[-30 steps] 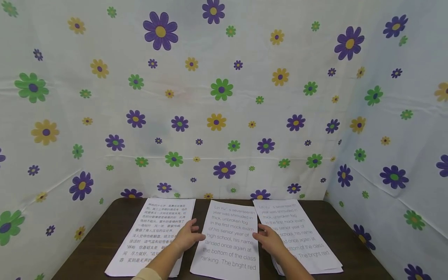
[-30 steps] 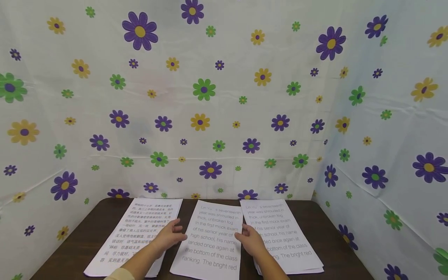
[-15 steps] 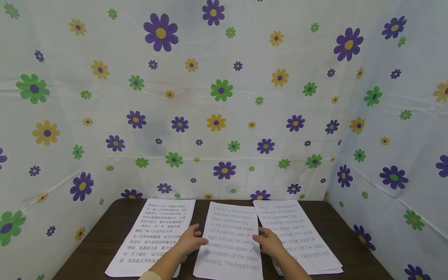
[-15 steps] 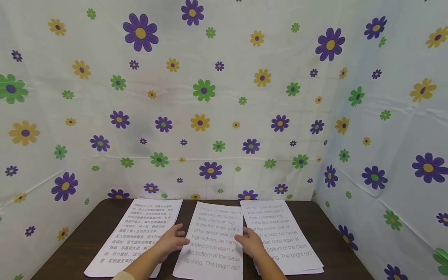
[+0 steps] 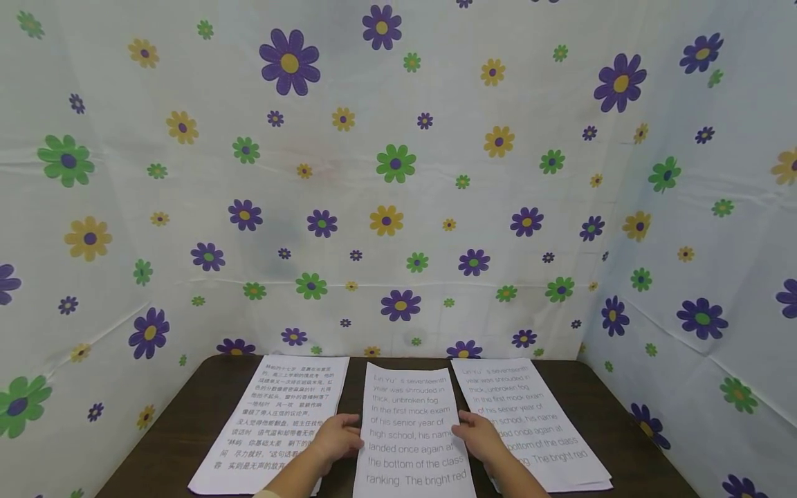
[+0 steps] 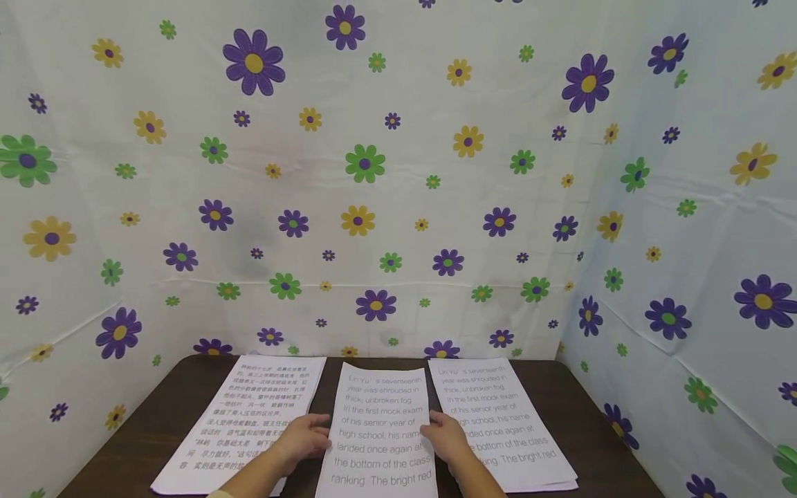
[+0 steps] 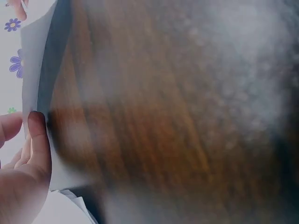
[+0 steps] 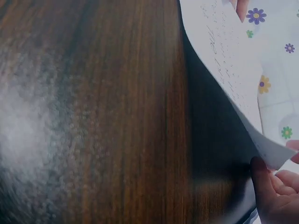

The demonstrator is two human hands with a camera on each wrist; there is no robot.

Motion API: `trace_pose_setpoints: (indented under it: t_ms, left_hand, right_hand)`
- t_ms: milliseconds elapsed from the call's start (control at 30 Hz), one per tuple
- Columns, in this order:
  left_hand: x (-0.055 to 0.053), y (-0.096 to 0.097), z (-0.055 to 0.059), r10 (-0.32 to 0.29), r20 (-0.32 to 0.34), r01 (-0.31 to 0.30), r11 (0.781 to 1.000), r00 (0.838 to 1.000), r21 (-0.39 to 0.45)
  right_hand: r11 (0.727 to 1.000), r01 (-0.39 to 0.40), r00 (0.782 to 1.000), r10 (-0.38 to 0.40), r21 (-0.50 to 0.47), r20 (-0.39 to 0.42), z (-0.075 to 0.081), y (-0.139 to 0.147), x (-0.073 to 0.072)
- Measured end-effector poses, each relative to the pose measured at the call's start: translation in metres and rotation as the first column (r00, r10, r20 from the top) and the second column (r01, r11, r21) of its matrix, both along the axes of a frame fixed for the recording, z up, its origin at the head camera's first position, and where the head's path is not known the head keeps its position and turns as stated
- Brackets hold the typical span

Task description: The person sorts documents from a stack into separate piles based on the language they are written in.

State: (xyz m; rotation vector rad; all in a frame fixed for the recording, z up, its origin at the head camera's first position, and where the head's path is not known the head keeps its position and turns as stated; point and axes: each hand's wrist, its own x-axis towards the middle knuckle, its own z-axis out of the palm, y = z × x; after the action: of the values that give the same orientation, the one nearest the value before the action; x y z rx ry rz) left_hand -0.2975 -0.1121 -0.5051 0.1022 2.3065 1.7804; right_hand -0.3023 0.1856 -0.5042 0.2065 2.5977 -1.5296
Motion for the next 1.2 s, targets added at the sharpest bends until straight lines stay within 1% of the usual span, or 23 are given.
trace_pose_setpoints:
  t_ms: [133,233,400,500,633,767,933,1067,1200]
  left_hand:
    - [0.001,-0.001,-0.001,0.001,0.003,-0.001,1.000,1.000,-0.016]
    - [0.002,-0.003,-0.003,0.002,0.002,-0.002,1.000,1.000,-0.011]
    - [0.002,-0.007,0.000,-0.007,-0.019,0.008,0.999,1.000,0.046]
    - [0.002,-0.011,0.003,-0.019,-0.031,0.021,0.996,0.999,0.083]
    - [0.000,-0.016,0.008,-0.014,-0.035,0.018,0.993,0.999,0.118]
    - [-0.001,-0.020,0.012,0.004,-0.040,0.001,0.991,0.999,0.133]
    - [-0.003,-0.023,0.019,0.028,-0.060,-0.020,0.990,0.998,0.136]
    - [-0.003,-0.023,0.028,0.050,-0.072,-0.038,0.987,0.996,0.159]
    - [-0.004,-0.022,0.037,0.081,-0.069,-0.068,0.981,0.994,0.180]
  right_hand:
    - [1.000,-0.016,1.000,0.016,-0.021,-0.014,-0.001,-0.001,0.001]
    - [0.999,-0.022,1.000,0.021,-0.044,-0.010,-0.001,0.000,0.001]
    - [0.997,-0.028,0.999,0.026,-0.066,-0.025,-0.001,0.001,0.001]
    - [0.995,-0.041,0.998,0.037,-0.087,-0.051,-0.001,0.002,0.000]
    - [0.994,-0.046,0.996,0.038,-0.103,-0.083,0.002,0.002,-0.001]
    - [0.991,-0.041,0.993,0.027,-0.129,-0.112,0.008,0.000,0.000]
    - [0.986,-0.022,0.990,-0.002,-0.165,-0.144,0.019,-0.003,0.001]
    - [0.980,-0.004,0.986,-0.030,-0.198,-0.167,0.030,-0.005,0.001]
    - [0.973,0.009,0.982,-0.053,-0.233,-0.182,0.039,-0.006,0.001]
